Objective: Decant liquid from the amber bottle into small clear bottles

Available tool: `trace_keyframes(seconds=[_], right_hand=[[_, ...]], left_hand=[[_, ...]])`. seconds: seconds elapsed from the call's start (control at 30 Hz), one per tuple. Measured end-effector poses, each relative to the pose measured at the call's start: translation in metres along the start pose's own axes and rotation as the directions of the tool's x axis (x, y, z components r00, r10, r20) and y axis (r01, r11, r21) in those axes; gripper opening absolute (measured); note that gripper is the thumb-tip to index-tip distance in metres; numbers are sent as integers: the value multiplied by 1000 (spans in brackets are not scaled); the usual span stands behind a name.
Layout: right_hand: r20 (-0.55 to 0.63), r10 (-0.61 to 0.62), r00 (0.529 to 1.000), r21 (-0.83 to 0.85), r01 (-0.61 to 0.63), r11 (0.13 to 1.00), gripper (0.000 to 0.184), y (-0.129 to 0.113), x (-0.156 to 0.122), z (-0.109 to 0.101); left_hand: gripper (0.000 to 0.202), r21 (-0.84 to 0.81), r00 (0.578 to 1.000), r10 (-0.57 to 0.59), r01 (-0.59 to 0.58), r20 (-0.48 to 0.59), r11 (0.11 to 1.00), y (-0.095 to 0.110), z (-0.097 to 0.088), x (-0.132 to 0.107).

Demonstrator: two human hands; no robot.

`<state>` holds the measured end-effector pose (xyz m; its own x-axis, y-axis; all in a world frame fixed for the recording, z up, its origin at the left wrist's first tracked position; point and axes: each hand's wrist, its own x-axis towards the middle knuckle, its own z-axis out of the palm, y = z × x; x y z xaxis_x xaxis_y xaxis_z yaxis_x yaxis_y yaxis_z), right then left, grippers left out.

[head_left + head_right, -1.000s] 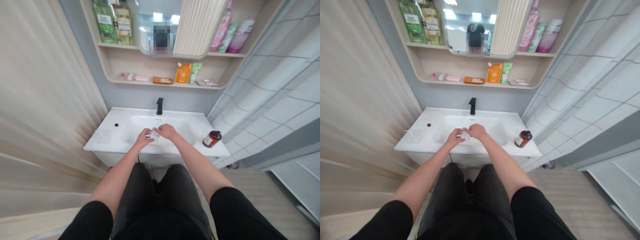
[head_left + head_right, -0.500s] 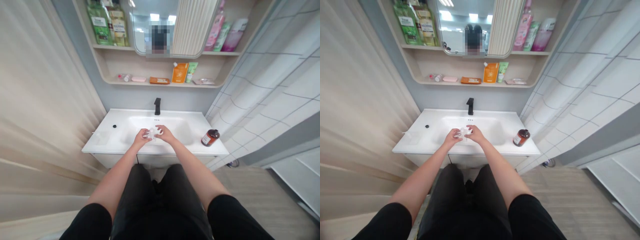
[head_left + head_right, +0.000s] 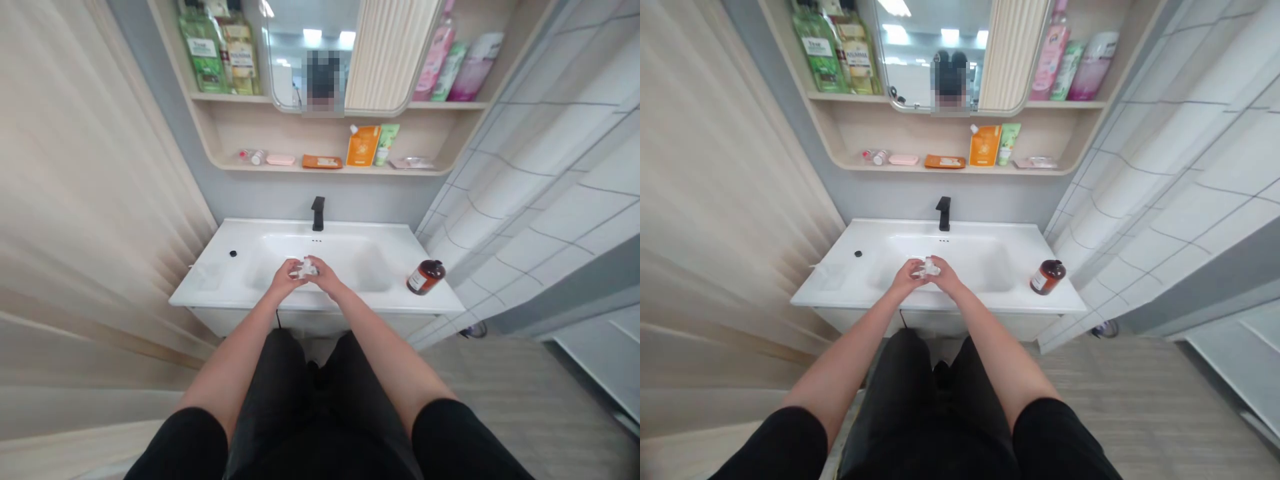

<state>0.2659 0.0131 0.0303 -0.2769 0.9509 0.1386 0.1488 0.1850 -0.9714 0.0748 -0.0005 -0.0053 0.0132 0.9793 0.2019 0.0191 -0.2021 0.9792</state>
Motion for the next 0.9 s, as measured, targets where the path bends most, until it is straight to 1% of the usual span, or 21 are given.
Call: trace_keyframes(seconds=[0.1,0.17,0.23,0.3,0.37,0.43,0.5,0.6,0.67,0.77,0.8,0.9], right_hand=[[-94,18,995,-26,-20,999,55,5,-6,7],[-135,17,991,-31,-22,999,48,9,-11,8],[-150,17,989,-57,-26,998,41,10,-13,5],[-145,13,989,-95,-27,995,38,8,-12,2],[-131,-7,991,-124,-10,992,38,5,-8,1],[-150,-17,989,-130,-3,992,34,1,-3,4],[-212,9,977,-121,-36,992,33,-1,0,11],[-320,53,946,-130,-99,986,36,-1,3,24],[-317,22,948,-154,-75,985,36,-1,2,27],[-233,-63,970,-181,20,983,32,-3,1,22],[-216,-73,974,-195,31,980,30,-4,0,19],[-242,-38,970,-261,-27,965,32,-5,-1,15]], left_hand=[[72,15,1000,0,0,22,1000,0,1,-2],[72,35,999,4,-5,43,999,0,1,-3],[73,49,998,6,-9,65,999,-1,0,-4],[73,57,997,-3,-1,78,998,-2,-1,-4],[73,57,997,-11,7,72,998,-4,-1,-4],[73,50,999,-9,7,52,999,-5,0,-3],[73,60,1000,-2,1,27,998,-5,1,-2],[73,87,1000,-7,6,2,996,-5,2,-1],[74,72,1000,-10,11,-16,997,-4,1,0],[76,33,1000,-11,11,-18,999,-3,-1,0],[76,32,1000,-14,14,-7,999,-3,-2,0],[75,51,1000,-29,28,12,998,-1,0,-1]])
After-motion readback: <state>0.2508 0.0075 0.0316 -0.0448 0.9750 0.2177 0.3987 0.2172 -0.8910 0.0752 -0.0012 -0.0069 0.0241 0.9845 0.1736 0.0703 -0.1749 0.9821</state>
